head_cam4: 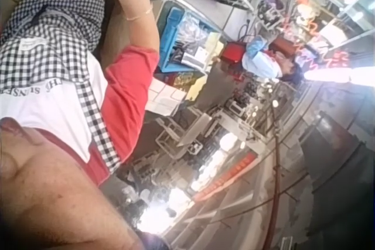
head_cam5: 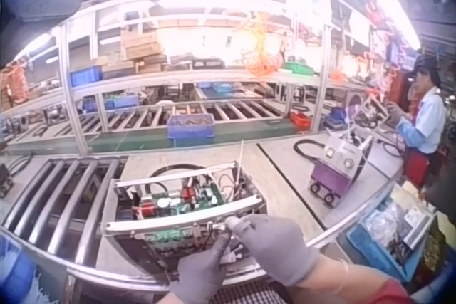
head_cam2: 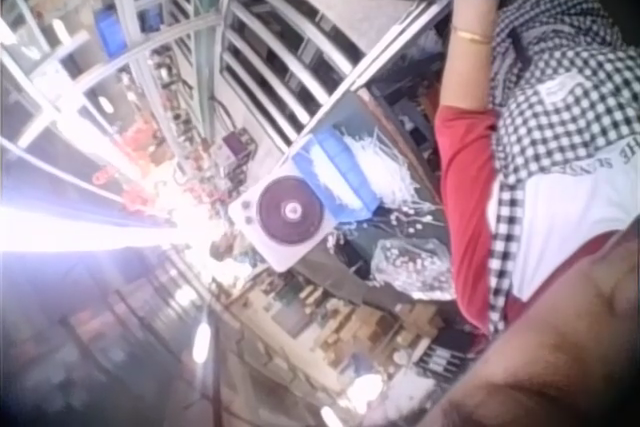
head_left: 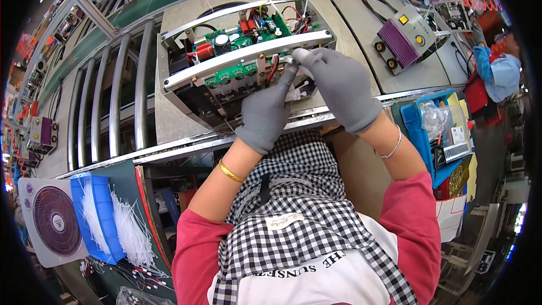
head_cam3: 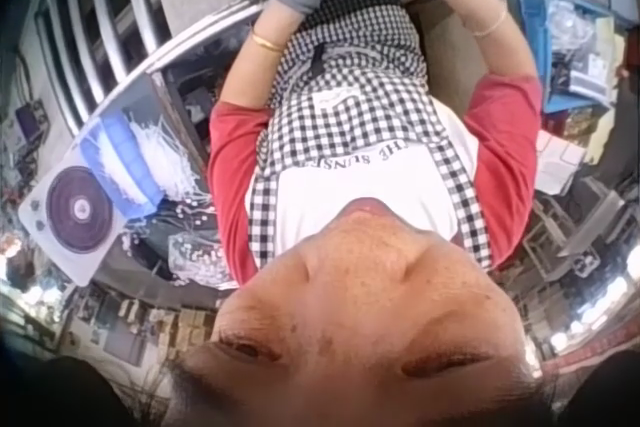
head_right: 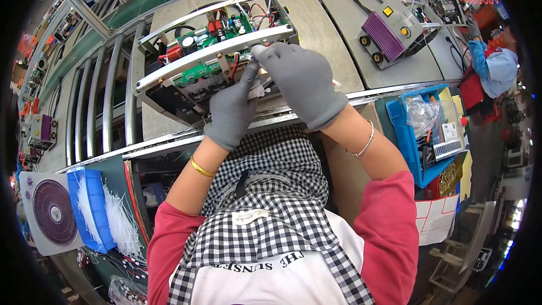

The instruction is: Assembling the internal components, wiring, and zip-tying cables within an electronic power enclosure on an assembly line.

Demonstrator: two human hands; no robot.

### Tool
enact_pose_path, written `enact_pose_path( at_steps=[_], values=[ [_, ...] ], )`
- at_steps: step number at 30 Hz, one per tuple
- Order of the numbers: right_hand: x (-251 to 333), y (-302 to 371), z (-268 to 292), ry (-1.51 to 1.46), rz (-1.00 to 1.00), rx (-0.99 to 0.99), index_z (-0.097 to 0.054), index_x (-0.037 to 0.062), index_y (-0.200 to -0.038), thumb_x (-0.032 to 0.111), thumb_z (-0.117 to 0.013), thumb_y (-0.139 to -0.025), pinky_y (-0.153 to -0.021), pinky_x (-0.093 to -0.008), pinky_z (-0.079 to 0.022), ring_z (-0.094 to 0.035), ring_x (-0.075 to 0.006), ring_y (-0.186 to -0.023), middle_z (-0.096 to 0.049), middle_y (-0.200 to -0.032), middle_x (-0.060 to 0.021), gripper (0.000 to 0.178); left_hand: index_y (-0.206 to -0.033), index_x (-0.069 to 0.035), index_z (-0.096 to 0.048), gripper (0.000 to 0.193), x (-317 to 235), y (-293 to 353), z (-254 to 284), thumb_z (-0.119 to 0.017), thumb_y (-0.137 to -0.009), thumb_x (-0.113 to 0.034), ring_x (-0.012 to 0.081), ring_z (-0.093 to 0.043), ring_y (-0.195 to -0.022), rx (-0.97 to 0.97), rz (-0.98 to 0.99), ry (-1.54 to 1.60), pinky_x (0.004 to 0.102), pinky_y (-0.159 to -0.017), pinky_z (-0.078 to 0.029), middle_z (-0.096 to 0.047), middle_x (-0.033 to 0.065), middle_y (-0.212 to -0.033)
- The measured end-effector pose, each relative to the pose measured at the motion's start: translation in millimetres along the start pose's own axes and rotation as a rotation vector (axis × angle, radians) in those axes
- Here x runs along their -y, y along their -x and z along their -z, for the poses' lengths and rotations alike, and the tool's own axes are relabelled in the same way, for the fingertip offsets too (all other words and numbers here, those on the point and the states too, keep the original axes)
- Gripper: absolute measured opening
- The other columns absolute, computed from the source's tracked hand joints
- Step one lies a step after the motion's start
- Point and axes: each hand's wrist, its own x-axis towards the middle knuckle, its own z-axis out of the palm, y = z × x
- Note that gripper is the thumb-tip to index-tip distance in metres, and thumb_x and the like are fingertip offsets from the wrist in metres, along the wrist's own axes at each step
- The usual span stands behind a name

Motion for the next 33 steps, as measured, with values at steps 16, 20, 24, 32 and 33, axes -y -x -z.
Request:
enact_pose_path(
  at_steps=[16, 20, 24, 32, 33],
  values=[
    [-5.5, -33.4, 28.3, 0.172, 0.181, 0.042, -0.071, 0.0142, -0.089, 0.020, -0.068, -0.076, -0.055, -0.0328, -0.050, -0.063, -0.0200, -0.073, -0.057, -0.079, -0.0023, 0.014, -0.151, -0.030, -0.031, 0.085, -5.2, -3.0, 7.8, -0.069, -0.077, -0.009, 0.0308, -0.065, -0.062, 0.062, 0.019, -0.011, 0.0421, -0.052, -0.052, -0.065, 0.0088, -0.070],
    [-4.9, -37.2, 27.2, 0.209, 0.220, 0.089, -0.070, 0.0137, -0.090, 0.019, -0.068, -0.075, -0.056, -0.0328, -0.050, -0.063, -0.0199, -0.075, -0.058, -0.081, -0.0016, 0.015, -0.150, -0.029, -0.033, 0.085, -2.0, -0.8, 4.9, -0.069, -0.076, -0.008, 0.0308, -0.065, -0.062, 0.055, 0.025, -0.006, 0.0421, -0.053, -0.052, -0.065, 0.0090, -0.071],
    [-1.1, -38.0, 25.8, 0.218, 0.258, 0.107, -0.069, 0.0122, -0.094, 0.018, -0.067, -0.077, -0.054, -0.0321, -0.049, -0.062, -0.0190, -0.075, -0.057, -0.082, -0.0017, 0.018, -0.149, -0.027, -0.036, 0.084, -0.8, 0.6, 5.2, -0.069, -0.075, -0.008, 0.0308, -0.066, -0.063, 0.067, 0.029, -0.016, 0.0424, -0.054, -0.052, -0.065, 0.0093, -0.072],
    [8.4, -16.2, 5.8, 0.266, 0.201, -0.003, -0.067, 0.0155, -0.078, 0.022, -0.067, -0.076, -0.050, -0.0318, -0.047, -0.060, -0.0162, -0.067, -0.056, -0.076, 0.0002, 0.007, -0.146, -0.025, -0.040, 0.078, -3.9, 0.4, 6.8, -0.071, -0.075, -0.010, 0.0316, -0.067, -0.066, 0.126, 0.075, -0.014, 0.0429, -0.057, -0.053, -0.066, 0.0101, -0.074],
    [7.5, -14.9, 5.2, 0.243, 0.193, -0.005, -0.067, 0.0146, -0.077, 0.022, -0.067, -0.078, -0.049, -0.0319, -0.046, -0.059, -0.0163, -0.065, -0.056, -0.076, 0.0004, 0.007, -0.146, -0.025, -0.040, 0.078, -3.4, 0.7, 6.4, -0.071, -0.075, -0.010, 0.0316, -0.067, -0.066, 0.126, 0.076, -0.016, 0.0429, -0.057, -0.053, -0.066, 0.0101, -0.074]
  ],
)
